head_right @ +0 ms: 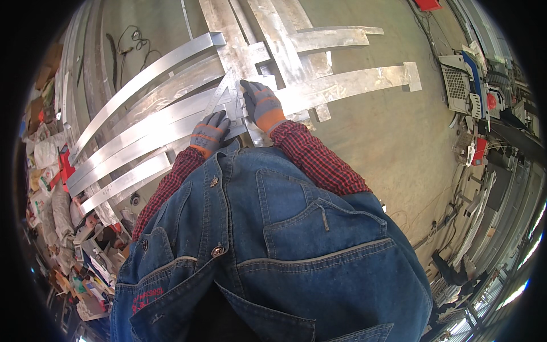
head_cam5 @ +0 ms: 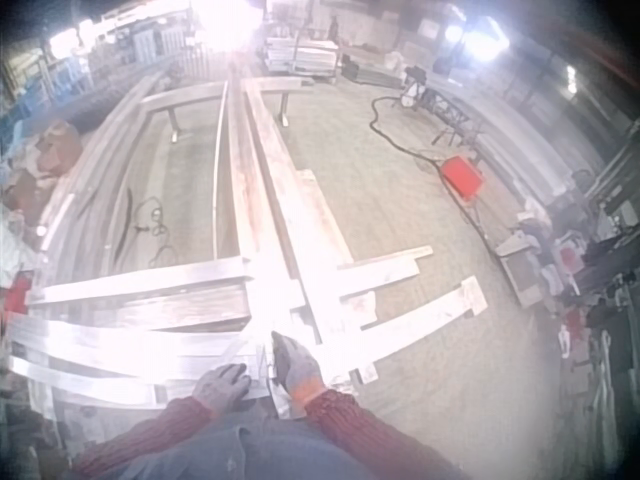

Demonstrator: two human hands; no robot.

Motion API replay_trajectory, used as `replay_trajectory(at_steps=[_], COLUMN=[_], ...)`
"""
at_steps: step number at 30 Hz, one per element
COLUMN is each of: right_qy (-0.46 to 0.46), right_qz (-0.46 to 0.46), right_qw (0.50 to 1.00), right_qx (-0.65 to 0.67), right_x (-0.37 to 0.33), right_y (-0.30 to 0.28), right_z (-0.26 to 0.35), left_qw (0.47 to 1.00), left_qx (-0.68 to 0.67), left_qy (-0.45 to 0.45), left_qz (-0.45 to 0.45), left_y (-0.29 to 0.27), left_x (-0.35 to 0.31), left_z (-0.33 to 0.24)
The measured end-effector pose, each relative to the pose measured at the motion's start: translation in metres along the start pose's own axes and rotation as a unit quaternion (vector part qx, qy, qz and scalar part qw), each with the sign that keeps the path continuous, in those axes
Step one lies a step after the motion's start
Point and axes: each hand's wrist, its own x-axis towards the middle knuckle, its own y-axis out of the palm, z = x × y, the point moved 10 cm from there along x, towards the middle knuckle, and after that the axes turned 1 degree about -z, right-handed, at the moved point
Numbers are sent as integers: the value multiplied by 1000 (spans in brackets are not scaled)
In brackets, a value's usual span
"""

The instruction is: The person uses a calculator and a ruler to measure and mark several long metal profiles on a workbench. They then use a set square to draw perpendicular lines on the profiles. The person handles the profiles one at a time, marking them with a pen.

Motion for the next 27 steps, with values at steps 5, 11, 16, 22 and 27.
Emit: replay_trajectory(at_steps=[5, 11, 16, 22, 27], right_qy=[-15, -6, 8, -13, -6], right_qz=[-2, 8, 24, 42, 82], right_qw=[1000, 1000, 1000, 999, 996], right_qx=[14, 8, 10, -2, -41], right_x=[3, 2, 3, 5, 7], right_y=[-1, 5, 6, 14, 32], right_z=[2, -2, -2, -4, -16], left_qw=[1000, 1000, 997, 998, 1000], left_qx=[-1, -6, -2, 2, 13], left_qy=[4, 0, -15, -10, 10], left_qz=[-1, 20, 70, 67, 8], left_y=[-2, -2, 2, 3, -1], left_x=[-1, -1, 0, 0, 0], left_z=[-1, -2, -1, -1, -1])
